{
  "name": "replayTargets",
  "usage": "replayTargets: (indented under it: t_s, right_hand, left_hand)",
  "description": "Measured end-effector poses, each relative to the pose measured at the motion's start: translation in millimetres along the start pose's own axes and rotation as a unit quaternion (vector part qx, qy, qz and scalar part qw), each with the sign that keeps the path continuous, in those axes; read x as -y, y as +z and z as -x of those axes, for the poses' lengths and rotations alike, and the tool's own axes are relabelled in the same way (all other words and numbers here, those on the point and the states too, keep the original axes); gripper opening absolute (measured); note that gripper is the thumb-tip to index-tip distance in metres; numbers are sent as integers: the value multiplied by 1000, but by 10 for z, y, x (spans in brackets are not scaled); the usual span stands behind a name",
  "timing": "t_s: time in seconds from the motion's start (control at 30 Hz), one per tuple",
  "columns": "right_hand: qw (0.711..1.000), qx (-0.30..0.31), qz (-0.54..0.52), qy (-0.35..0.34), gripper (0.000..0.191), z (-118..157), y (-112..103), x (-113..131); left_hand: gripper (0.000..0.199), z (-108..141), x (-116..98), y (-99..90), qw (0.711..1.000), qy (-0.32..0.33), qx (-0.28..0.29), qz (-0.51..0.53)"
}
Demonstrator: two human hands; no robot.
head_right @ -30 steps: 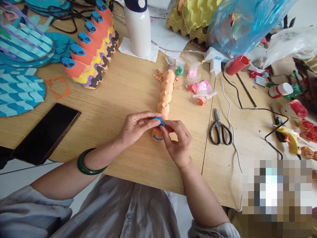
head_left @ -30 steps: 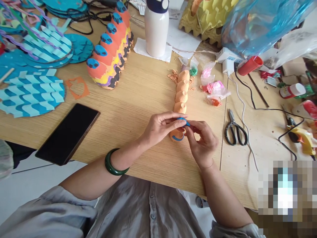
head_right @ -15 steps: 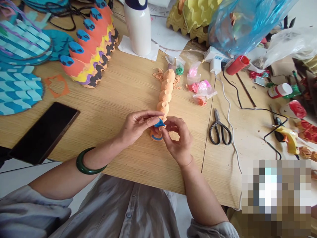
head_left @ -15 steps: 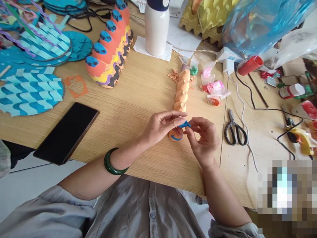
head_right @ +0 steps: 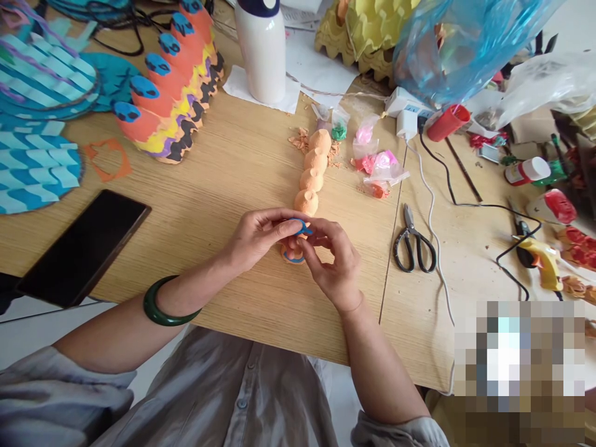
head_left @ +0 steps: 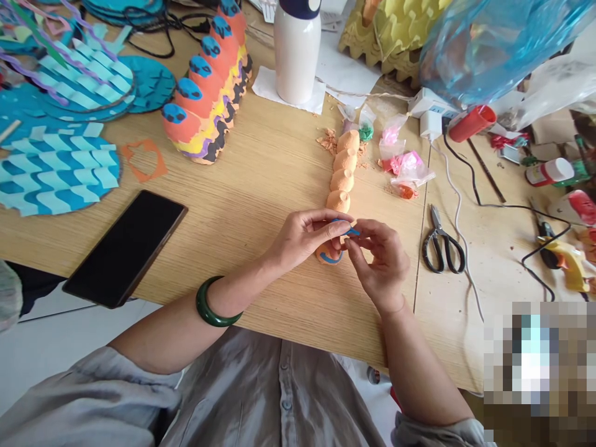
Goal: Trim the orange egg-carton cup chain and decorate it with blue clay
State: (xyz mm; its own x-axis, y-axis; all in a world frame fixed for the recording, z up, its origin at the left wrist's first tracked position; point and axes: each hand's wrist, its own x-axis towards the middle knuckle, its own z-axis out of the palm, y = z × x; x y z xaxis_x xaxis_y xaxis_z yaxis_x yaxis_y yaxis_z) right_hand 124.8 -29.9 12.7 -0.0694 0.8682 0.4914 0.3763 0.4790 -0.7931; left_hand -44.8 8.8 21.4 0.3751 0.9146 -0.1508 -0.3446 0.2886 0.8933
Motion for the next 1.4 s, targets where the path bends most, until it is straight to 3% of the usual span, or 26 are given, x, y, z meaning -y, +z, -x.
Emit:
replayTargets:
  t_s: [0.27, 0.37, 0.43, 0.6, 0.83, 1.1, 1.4]
  right_hand:
    - [999, -12, 39, -21, 18, -43, -3, 42]
    - [994, -45, -60, 74, 9, -59, -4, 32]
    - [977, -67, -133, 153, 5, -82, -12, 24]
    - [932, -82, -242, 256, 17, -151, -31, 16]
    - [931, -72, -248, 257, 14, -140, -33, 23]
    - [934, -52, -254, 246, 13, -114, -20, 39]
    - [929, -54, -261, 256, 13, -113, -24, 39]
  left_hand:
    - [40, 0, 54, -29, 999, 28, 19, -19]
    - [37, -19, 86, -46, 996, 72, -35, -47]
    - [37, -46, 97, -54, 994, 81, -73, -27]
    - [35, -92, 64, -52, 990, 10, -102, 102]
    - [32, -80, 6, -51, 982, -32, -64, 174]
    - [29, -77, 23, -40, 985, -16, -40, 165]
    - [28, -72, -33, -33, 977, -46, -59, 199]
